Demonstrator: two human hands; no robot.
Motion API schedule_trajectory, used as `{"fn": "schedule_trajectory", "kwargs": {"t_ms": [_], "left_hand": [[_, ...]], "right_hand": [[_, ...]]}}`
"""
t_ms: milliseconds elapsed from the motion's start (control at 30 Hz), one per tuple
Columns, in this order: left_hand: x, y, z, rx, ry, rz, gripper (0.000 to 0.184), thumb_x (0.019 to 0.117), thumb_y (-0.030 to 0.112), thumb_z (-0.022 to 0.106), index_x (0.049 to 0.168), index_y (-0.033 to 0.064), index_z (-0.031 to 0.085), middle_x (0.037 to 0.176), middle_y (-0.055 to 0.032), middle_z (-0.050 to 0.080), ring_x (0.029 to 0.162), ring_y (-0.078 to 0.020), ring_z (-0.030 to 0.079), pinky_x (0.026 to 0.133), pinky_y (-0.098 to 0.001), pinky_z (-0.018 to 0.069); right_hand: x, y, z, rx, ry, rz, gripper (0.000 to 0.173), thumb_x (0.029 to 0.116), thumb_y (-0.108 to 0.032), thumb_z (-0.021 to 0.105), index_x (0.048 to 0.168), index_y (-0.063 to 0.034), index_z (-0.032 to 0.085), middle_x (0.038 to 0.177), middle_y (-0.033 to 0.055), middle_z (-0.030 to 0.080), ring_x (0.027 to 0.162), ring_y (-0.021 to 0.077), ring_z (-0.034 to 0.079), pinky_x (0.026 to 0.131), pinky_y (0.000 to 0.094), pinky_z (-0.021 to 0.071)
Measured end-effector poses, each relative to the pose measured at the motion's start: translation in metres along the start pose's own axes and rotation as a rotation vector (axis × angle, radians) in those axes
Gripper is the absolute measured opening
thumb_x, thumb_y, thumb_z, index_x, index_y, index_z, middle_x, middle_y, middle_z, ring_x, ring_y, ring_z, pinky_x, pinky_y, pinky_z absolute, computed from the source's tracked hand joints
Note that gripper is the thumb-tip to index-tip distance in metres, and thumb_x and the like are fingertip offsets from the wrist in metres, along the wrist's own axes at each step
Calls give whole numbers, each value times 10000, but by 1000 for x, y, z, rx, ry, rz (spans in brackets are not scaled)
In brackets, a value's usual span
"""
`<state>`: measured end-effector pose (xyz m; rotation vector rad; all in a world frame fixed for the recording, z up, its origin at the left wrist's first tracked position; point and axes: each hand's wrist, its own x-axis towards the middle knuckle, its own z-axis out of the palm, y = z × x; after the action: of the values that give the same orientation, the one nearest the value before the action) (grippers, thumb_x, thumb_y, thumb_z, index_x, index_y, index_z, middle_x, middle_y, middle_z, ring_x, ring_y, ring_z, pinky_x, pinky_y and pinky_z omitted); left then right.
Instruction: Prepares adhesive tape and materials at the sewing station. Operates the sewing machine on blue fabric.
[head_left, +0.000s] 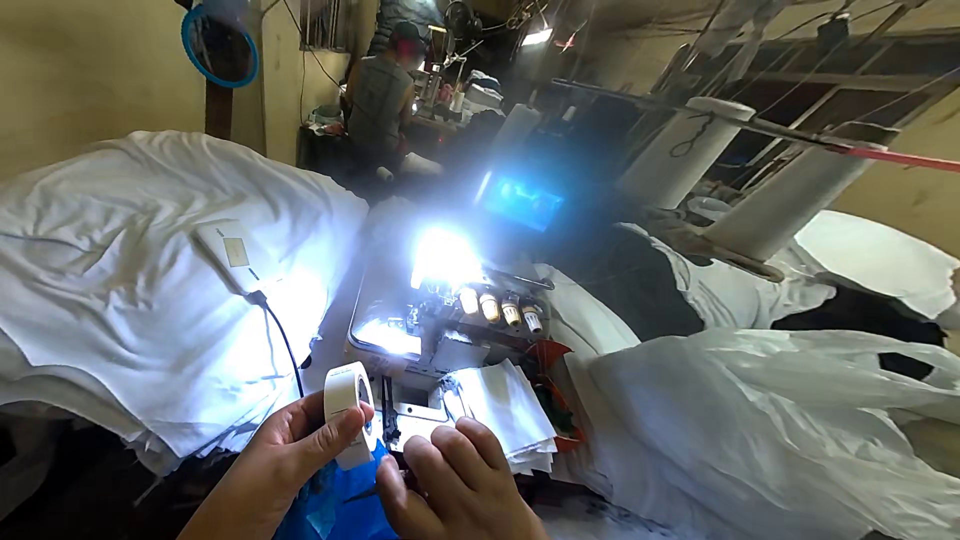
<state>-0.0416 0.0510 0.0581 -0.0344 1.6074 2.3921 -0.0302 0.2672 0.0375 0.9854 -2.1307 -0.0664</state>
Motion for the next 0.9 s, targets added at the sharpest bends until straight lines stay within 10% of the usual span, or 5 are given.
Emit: {"fn": "schedule_trajectory", "kwargs": {"t_ms": [200, 367, 700, 900], "left_hand": [[-6, -1, -2, 60, -83, 23, 139, 963, 81, 651, 1100, 69, 663, 927, 32, 744, 853, -55, 710, 776, -224, 586], [-7, -3, 0, 51, -102, 57, 125, 960, 42, 630, 1075, 71, 669, 917, 41, 733, 840, -51, 698, 773, -224, 583], [-12, -5, -16, 185, -244, 134, 273, 920, 59, 710, 1185, 25, 651, 1080, 1, 735, 1012, -96, 698, 905, -285, 582], [-4, 13, -39, 261, -284, 235, 397, 939, -1, 615, 1335, 25, 624, 1187, -30, 705, 905, -101, 694, 788, -259, 594]], "right_hand": [[6, 2, -1, 715, 157, 575, 376, 946, -436, 713, 1148, -125, 653, 1067, 30, 621, 943, 33, 595, 782, 164, 513], [12, -31, 14, 889, 170, 650, 225, 896, -170, 781, 1035, -10, 704, 1001, 108, 616, 830, 39, 575, 705, 121, 494], [12, -52, 19, 1033, 221, 727, 226, 899, -64, 739, 1074, 52, 657, 1087, 153, 627, 885, 47, 601, 727, 135, 516], [-7, -66, -12, 1427, 305, 747, 303, 994, -330, 666, 1220, -131, 627, 1187, -67, 641, 1069, -34, 590, 889, 183, 513]]}}
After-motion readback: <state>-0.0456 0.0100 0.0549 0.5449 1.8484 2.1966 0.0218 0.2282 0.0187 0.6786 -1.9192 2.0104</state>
